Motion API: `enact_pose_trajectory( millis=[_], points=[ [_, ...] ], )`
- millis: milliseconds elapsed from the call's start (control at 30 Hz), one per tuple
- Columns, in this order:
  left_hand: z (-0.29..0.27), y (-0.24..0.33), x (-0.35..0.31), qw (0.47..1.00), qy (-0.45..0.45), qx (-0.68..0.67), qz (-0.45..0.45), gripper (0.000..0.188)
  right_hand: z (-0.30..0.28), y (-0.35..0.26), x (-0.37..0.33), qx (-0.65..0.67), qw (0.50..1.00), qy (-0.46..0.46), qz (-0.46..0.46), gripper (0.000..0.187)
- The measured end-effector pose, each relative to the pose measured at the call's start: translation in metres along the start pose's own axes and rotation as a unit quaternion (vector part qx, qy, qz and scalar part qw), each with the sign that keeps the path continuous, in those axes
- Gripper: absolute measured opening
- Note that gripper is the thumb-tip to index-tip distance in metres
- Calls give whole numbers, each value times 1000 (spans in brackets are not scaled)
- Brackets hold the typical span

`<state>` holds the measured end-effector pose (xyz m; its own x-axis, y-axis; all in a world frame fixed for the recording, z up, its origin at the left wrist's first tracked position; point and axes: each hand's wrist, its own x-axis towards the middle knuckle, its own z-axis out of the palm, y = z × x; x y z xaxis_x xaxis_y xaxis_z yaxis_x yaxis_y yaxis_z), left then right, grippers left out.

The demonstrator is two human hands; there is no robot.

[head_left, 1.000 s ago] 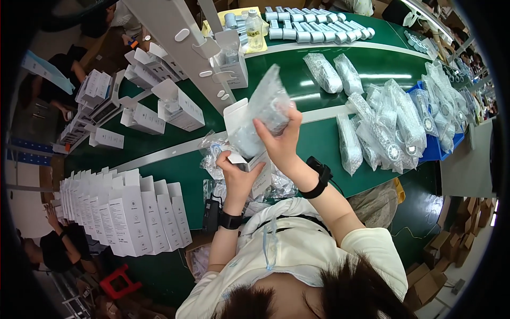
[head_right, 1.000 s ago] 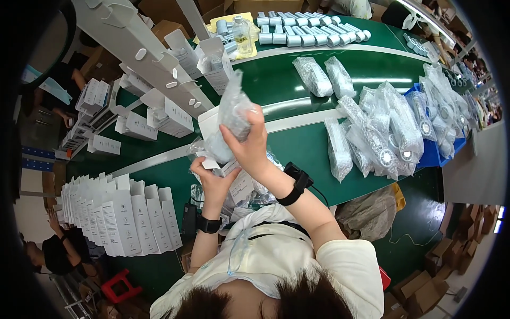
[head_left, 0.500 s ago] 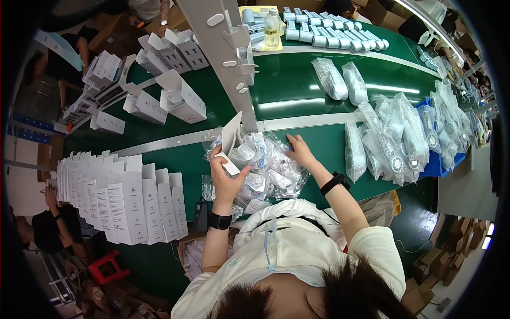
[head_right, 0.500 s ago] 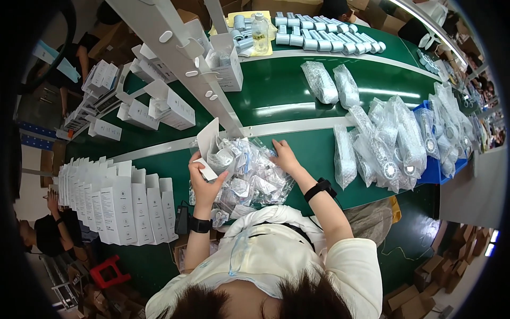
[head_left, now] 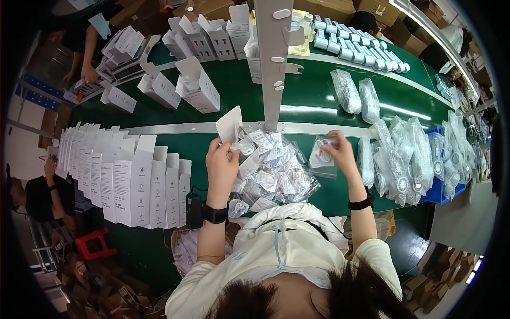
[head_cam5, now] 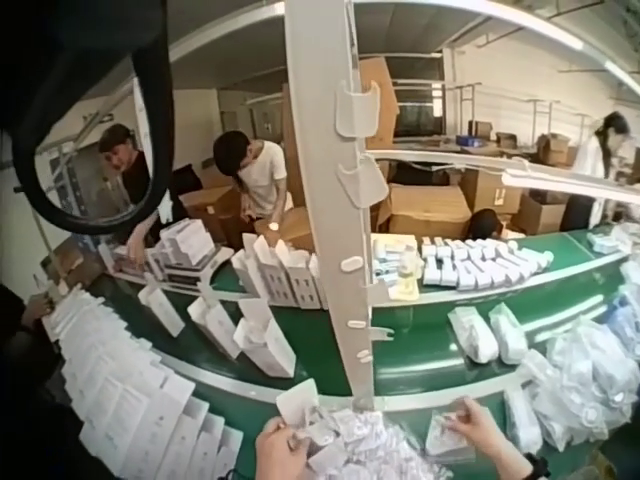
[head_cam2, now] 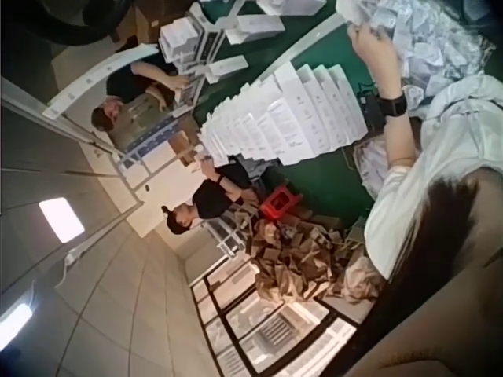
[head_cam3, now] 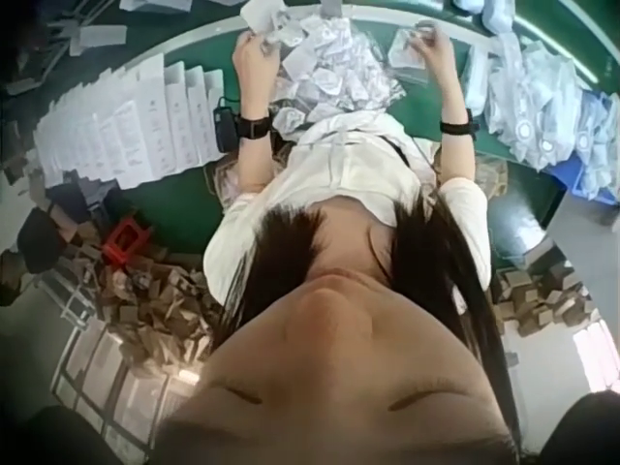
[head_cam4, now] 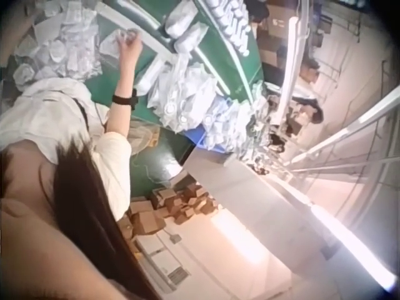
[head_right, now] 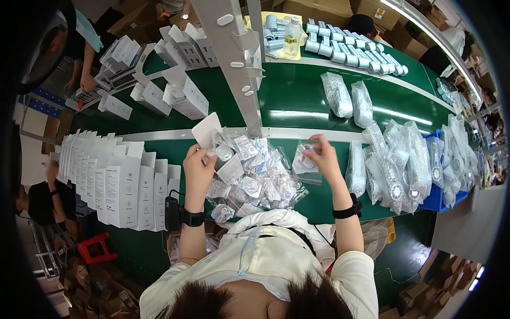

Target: The person empties a sack of items onto a table and then packs several boxes by placing a small plastic bag and a bubble-wrapped component into each one.

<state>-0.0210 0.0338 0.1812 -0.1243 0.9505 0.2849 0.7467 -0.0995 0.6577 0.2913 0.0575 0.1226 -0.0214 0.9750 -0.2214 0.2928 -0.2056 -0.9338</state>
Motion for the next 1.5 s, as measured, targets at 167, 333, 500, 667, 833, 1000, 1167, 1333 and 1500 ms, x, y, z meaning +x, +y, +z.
enact_pose_trajectory(
  millis=[167,333,500,667,833,1000,1167,1333,1500],
  points=[
    [4,-9,6,996,14,-73,-41,15,40,-84,-12,214,946,-1,-243,31],
    [10,-19,8,990,62,-100,-73,10,116,-103,0,109,898,-94,-417,30],
    [0,-24,7,987,71,-113,-87,8,143,-104,19,-46,816,-192,-544,23],
    [-3,-24,0,984,31,-111,-135,9,139,-110,15,-232,775,-143,-571,31],
    [4,-35,-4,984,44,-143,-92,9,136,-83,22,-170,774,-215,-571,30],
    [4,-47,-6,972,55,-195,-115,9,141,-73,25,-12,967,-88,-238,29],
    [5,-53,-5,971,49,-208,-107,8,143,-92,23,-56,974,-208,-72,35],
    [15,-58,-9,946,110,-291,-87,7,146,-34,41,139,960,-210,-122,61],
    [14,-6,-12,955,-45,-279,-92,10,143,-7,25,137,936,-232,-225,92]
  ],
)
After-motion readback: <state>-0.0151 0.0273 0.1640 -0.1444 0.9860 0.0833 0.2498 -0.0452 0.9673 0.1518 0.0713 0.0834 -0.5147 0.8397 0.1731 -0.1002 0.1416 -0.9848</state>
